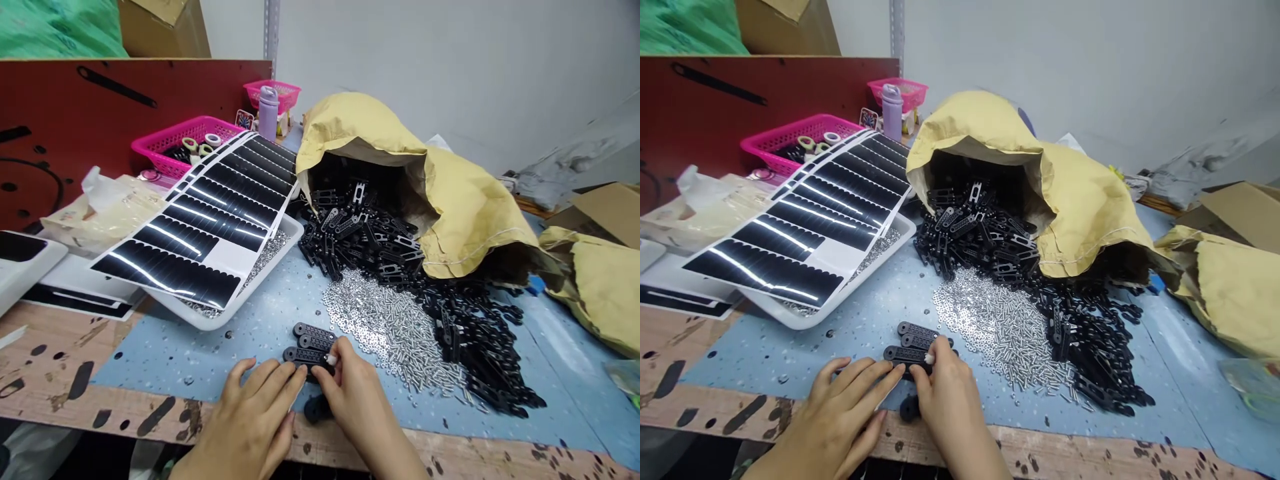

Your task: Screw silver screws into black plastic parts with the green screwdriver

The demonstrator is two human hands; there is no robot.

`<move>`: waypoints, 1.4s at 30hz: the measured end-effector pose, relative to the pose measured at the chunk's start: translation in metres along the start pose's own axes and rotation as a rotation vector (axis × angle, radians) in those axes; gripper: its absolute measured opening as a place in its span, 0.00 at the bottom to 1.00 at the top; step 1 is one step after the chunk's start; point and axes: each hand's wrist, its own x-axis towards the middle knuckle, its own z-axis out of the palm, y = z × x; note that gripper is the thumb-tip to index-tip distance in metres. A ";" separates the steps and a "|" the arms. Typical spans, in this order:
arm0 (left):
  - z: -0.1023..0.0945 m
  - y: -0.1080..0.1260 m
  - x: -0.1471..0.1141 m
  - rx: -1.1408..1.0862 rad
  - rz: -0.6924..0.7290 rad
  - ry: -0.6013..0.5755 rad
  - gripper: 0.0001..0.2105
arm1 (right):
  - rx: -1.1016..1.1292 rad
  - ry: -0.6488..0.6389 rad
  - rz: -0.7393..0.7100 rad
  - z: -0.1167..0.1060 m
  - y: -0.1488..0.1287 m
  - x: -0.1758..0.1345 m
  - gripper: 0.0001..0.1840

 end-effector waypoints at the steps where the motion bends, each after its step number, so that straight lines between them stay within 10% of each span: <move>1: -0.001 0.000 0.002 0.017 0.019 0.010 0.18 | -0.046 0.021 -0.017 -0.004 0.001 0.001 0.06; 5: -0.003 0.001 0.009 0.044 0.068 0.073 0.16 | 0.012 0.142 -0.178 -0.010 0.003 0.009 0.10; 12: -0.001 0.003 0.004 0.053 0.065 0.069 0.16 | 0.181 -0.008 -0.313 0.003 0.005 0.018 0.21; 18: 0.002 0.014 -0.017 -0.029 0.092 0.044 0.20 | 0.318 0.369 -0.395 -0.034 0.031 -0.050 0.16; 23: 0.030 0.054 -0.042 -0.361 0.357 -0.209 0.19 | 0.385 0.551 0.093 -0.010 0.100 -0.155 0.06; 27: 0.068 0.082 -0.051 -0.524 0.274 -0.427 0.23 | 0.382 0.541 0.454 0.049 0.130 -0.218 0.14; 33: 0.109 0.089 -0.050 -0.710 0.197 -0.569 0.25 | 0.096 0.384 0.465 0.093 0.108 -0.238 0.33; 42: 0.109 0.082 -0.046 -0.732 0.189 -0.617 0.24 | -0.063 0.265 0.359 0.086 0.106 -0.229 0.25</move>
